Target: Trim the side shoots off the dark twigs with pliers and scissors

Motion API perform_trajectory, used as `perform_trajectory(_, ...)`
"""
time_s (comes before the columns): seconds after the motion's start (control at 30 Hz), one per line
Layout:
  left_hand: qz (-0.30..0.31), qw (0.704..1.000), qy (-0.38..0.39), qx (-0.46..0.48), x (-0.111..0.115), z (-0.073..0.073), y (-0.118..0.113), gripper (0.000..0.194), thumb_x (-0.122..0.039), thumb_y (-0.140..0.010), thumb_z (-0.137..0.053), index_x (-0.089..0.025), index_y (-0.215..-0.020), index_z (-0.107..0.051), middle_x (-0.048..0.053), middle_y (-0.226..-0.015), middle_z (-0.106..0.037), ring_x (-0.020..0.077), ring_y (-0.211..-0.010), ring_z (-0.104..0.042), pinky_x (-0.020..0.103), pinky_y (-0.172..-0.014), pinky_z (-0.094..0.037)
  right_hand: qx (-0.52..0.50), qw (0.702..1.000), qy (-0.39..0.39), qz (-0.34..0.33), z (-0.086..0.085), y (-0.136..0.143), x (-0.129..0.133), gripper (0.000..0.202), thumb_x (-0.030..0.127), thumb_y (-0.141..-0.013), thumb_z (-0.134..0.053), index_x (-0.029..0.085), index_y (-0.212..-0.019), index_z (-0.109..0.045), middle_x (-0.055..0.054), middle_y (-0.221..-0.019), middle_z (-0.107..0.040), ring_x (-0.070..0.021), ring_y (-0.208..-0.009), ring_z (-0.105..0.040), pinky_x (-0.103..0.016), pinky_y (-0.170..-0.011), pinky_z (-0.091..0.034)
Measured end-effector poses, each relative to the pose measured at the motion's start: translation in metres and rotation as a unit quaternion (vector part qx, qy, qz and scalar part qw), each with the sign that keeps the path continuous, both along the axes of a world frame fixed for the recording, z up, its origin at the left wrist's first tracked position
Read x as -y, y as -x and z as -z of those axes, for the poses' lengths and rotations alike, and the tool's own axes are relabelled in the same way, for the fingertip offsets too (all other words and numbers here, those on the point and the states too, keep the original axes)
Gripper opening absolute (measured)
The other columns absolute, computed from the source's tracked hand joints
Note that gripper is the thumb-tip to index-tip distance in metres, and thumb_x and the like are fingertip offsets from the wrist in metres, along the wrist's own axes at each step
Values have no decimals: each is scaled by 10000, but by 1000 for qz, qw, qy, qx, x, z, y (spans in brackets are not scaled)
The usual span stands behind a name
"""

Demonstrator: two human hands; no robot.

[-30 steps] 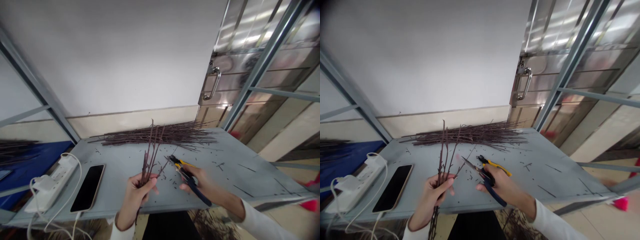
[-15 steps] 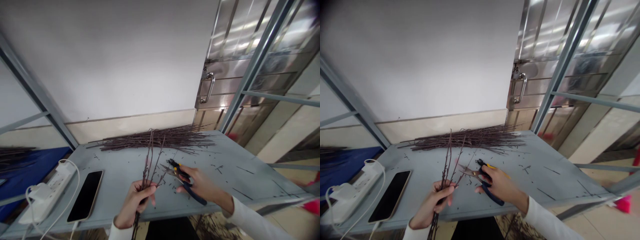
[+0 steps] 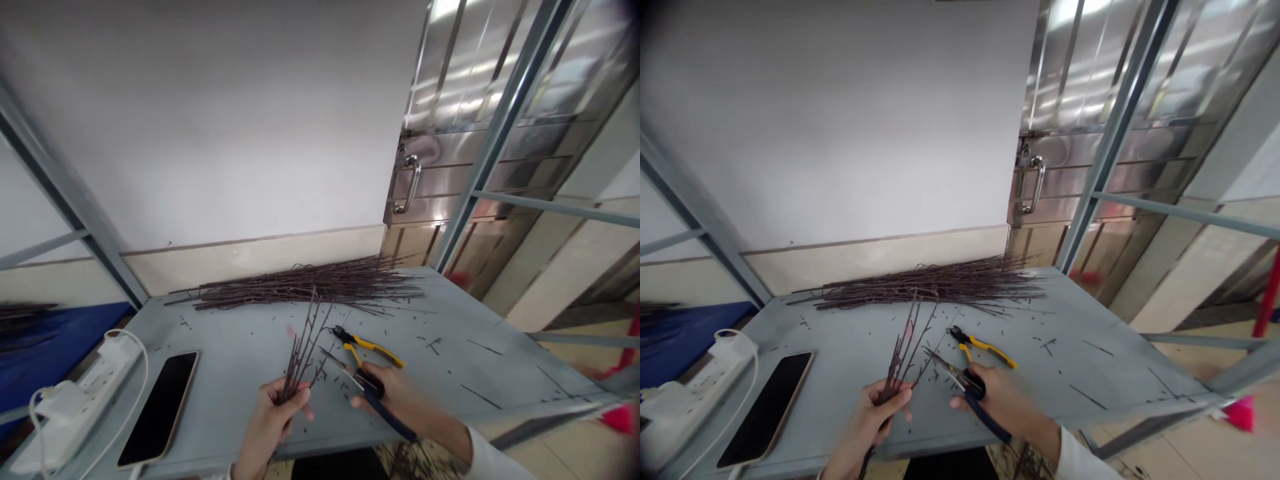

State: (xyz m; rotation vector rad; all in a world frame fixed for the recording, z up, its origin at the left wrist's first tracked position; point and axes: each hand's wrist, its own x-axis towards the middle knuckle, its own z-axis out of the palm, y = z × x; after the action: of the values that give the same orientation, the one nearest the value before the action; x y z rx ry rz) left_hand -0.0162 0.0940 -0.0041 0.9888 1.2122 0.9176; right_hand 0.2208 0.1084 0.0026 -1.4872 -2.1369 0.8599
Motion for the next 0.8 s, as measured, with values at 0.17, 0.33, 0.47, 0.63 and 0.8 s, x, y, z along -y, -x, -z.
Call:
perform_trajectory(0.17, -62, 996, -48, -36, 9, -1, -14, 498, -568, -548, -752, -117, -754, -709, 35, -511, -658, 16, -298, -232, 189, -334, -135, -1, 1000, 18, -12, -4, 1, 4, 454, 645, -759, -510, 212, -681, -399, 27, -589, -467, -127, -550, -444, -243, -495, -357)
perform_trajectory(0.33, -95, 987, -113, -66, 18, -10, -23, 370, -512, -598, -743, -148, -661, -712, 31, -538, -656, 138, -481, -504, 220, -432, -353, -54, 997, 37, -48, -27, 0, 2, 408, 603, -789, -519, 209, -699, -469, 9, -606, -525, -136, -563, -490, -235, -487, -381)
perform_trajectory(0.47, -86, 980, -137, -115, 21, -11, -22, 345, -498, -660, -705, -153, -641, -705, 40, -610, -686, 166, -596, -569, 223, -557, -430, -54, 989, 135, -31, -53, -1, 3, 510, 628, -734, -577, 215, -506, -383, 16, -435, -460, -111, -410, -429, -236, -417, -332)
perform_trajectory(0.63, -129, 978, -126, -108, 21, -20, -23, 357, -514, -606, -731, -160, -648, -706, 41, -611, -695, 180, -626, -597, 228, -595, -451, -29, 989, 145, -26, -61, -4, 5, 540, 620, -746, -565, 217, -460, -345, 18, -394, -431, -108, -384, -423, -242, -417, -341)
perform_trajectory(0.8, -203, 968, -122, -80, 12, -30, -16, 398, -506, -575, -752, -157, -763, -713, 36, -582, -686, 136, -508, -532, 212, -464, -403, 21, 1000, 11, -20, -35, -17, 6, 391, 566, -758, -560, 212, -627, -456, 20, -557, -518, -127, -511, -478, -230, -451, -326)
